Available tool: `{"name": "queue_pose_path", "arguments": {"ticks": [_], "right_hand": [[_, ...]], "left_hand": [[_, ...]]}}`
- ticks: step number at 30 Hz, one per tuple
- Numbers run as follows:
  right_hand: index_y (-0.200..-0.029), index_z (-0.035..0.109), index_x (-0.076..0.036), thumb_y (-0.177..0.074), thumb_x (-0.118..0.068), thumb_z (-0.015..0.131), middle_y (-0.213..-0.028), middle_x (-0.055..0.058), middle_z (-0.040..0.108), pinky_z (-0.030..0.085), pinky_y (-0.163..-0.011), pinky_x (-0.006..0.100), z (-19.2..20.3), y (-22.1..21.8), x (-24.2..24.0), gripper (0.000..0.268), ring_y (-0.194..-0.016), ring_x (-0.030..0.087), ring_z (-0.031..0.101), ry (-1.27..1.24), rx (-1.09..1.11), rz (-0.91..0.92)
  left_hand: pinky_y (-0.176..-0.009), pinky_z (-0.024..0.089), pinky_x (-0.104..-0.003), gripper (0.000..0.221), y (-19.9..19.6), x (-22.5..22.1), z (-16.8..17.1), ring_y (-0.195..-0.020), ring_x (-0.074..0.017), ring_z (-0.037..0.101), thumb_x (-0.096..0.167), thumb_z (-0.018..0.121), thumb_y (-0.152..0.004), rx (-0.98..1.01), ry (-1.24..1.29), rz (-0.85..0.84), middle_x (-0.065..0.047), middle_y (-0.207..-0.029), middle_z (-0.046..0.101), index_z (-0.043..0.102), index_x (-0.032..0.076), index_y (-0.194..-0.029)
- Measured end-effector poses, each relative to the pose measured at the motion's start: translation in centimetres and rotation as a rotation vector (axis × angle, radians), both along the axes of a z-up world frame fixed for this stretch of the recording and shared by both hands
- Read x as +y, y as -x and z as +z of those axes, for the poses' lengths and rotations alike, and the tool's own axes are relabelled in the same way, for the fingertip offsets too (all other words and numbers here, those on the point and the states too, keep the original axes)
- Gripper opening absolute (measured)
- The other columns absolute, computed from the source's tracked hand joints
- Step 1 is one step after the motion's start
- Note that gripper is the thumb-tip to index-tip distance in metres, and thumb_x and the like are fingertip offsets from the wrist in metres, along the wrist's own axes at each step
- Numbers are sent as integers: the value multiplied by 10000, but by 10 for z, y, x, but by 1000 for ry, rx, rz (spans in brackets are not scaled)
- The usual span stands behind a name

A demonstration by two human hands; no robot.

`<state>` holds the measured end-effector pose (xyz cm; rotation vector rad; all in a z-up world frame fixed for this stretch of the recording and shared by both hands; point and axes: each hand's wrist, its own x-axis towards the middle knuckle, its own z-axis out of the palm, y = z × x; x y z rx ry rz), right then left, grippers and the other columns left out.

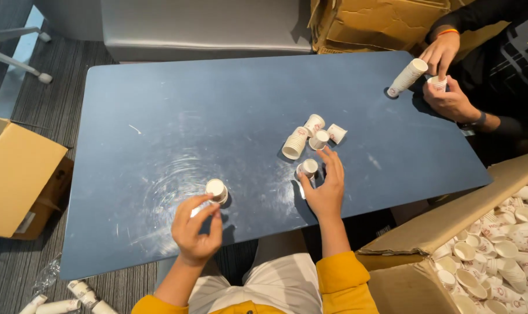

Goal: Unwrapping and sorting stacks of small paper cups on a table.

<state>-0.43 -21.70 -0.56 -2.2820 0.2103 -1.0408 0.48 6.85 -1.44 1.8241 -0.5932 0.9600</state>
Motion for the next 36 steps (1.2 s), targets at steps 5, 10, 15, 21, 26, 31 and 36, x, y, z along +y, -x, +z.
{"name": "queue_pose_path", "arguments": {"ticks": [5,10,15,21,26,31,36], "right_hand": [[-1316,646,-68,-790,-90,835,-1331,169,660,488,-1038,439,-13,1,-13,559,-1268,364,612,-112,228,44],[-1412,582,-60,-859,-69,762,-1318,106,694,535,-1028,341,-26,5,-20,582,-1200,221,686,-540,292,351],[-1492,474,-13,-864,7,766,-1396,95,561,508,-1060,338,7,19,15,693,-1257,193,595,-853,276,883],[-1429,542,12,-910,41,712,-1430,141,628,533,-1095,374,26,1,72,547,-1283,235,632,-838,234,885],[-1461,531,-8,-941,77,644,-1420,146,592,514,-1108,369,34,-10,116,539,-1303,246,607,-664,168,874],[-1368,603,-29,-926,99,626,-1382,147,661,533,-1102,358,19,-15,129,461,-1308,261,641,-513,114,781],[-1284,668,-47,-910,75,653,-1372,142,682,534,-1071,353,18,-16,133,394,-1276,256,666,-368,115,711]], "left_hand": [[-912,567,-375,304,8,-56,13,-1047,-312,715,30,737,-831,277,2,-346,-152,-1192,717,682,18,-1129],[-958,539,-373,471,4,-81,38,-1160,-332,671,48,722,-850,478,30,-505,-208,-1351,652,619,-30,-1303],[-1048,524,-382,368,-1,-67,47,-1263,-330,669,-10,684,-900,449,70,-561,-183,-1334,687,677,-2,-1268],[-946,591,-345,308,-11,-20,69,-1100,-273,749,-60,666,-862,445,113,-433,-135,-1179,755,747,46,-1140],[-909,602,-331,317,-20,10,63,-1030,-259,766,-98,651,-848,430,153,-284,-126,-1109,770,763,54,-1102],[-886,603,-318,317,-21,18,51,-1005,-249,769,-116,658,-843,406,182,-227,-127,-1085,771,771,55,-1084],[-873,605,-302,332,-22,21,40,-996,-235,765,-128,648,-836,420,180,-226,-142,-1098,767,768,45,-1093]]}}
